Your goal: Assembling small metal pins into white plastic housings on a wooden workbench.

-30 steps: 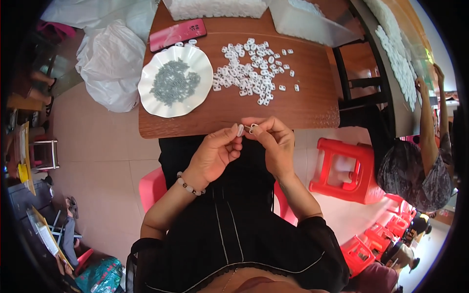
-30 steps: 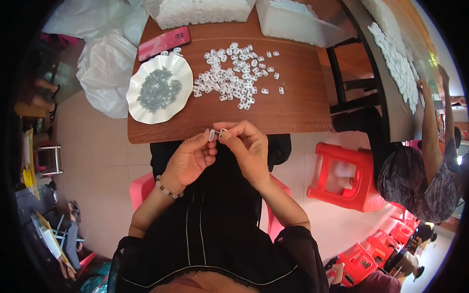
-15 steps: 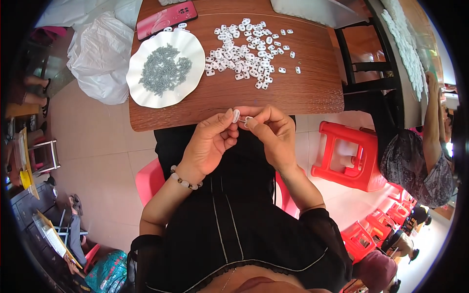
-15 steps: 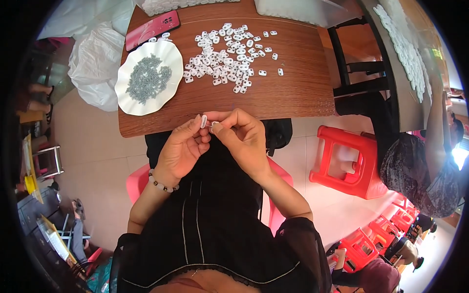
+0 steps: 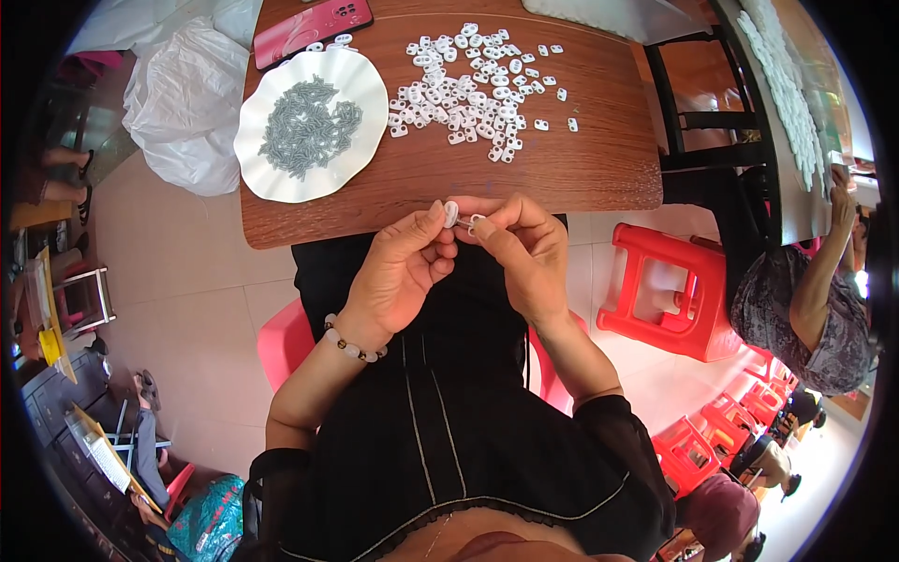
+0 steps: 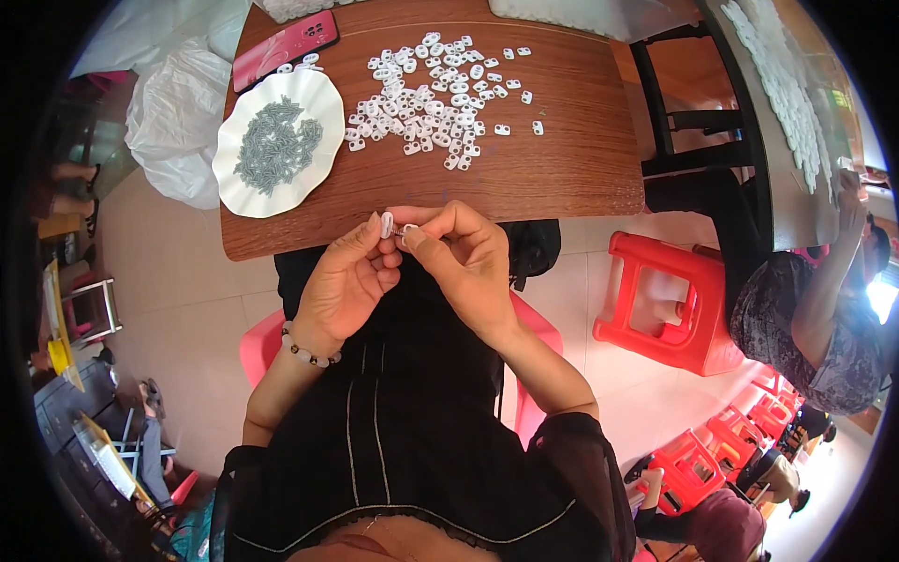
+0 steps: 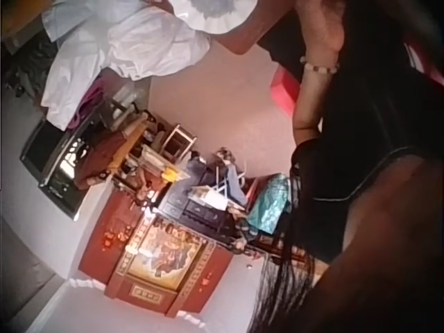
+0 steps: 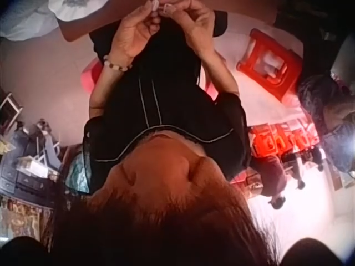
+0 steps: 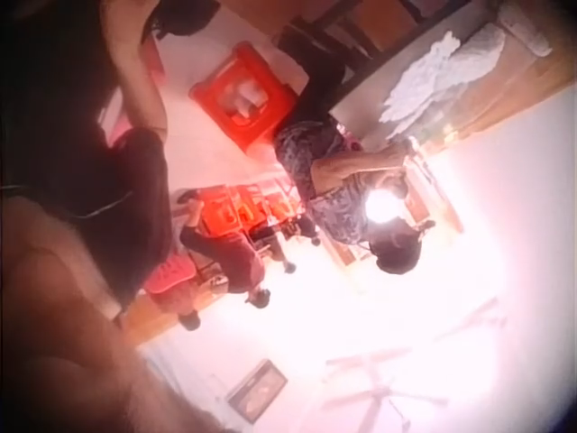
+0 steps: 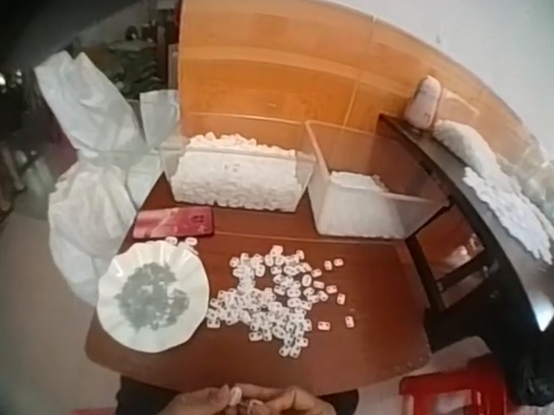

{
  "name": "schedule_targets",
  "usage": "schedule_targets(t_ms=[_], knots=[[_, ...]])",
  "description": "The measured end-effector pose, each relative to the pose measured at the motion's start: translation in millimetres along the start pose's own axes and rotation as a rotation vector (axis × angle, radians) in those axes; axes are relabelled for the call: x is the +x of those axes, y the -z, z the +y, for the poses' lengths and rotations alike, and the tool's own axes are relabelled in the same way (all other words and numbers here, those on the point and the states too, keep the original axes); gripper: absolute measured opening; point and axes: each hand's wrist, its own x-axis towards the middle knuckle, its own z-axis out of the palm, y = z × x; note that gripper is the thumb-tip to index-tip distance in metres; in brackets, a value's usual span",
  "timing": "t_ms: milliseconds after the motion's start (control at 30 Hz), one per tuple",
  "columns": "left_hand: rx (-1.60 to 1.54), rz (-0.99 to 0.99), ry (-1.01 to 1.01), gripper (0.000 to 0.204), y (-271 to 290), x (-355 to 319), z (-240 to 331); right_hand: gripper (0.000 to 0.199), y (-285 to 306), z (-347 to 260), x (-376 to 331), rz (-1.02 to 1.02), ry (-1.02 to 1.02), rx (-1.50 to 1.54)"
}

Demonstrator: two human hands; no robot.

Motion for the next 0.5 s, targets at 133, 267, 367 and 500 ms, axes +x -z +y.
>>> schedule_targets(t_ms=[133,267,367,500], knots=[[0.012,0.005,-0.001,0.020,2.0,1.9,-0.6,0.007,-0.8,-0.2,0.8,0.002,0.003,-0.007],[0.034,0.006,-0.020,0.019,1.2,2.2,-1.0,0.007,0.0,1.3,1.4,0.012,0.002,-0.012],[0.044,0.017,-0.023,0.019,0.8,1.9,-0.9,0.006,0.6,1.8,1.7,0.005,0.002,-0.024],[0.070,0.002,-0.043,0.019,3.1,0.6,-1.3,0.006,1.0,4.3,1.8,0.018,0.006,-0.041]])
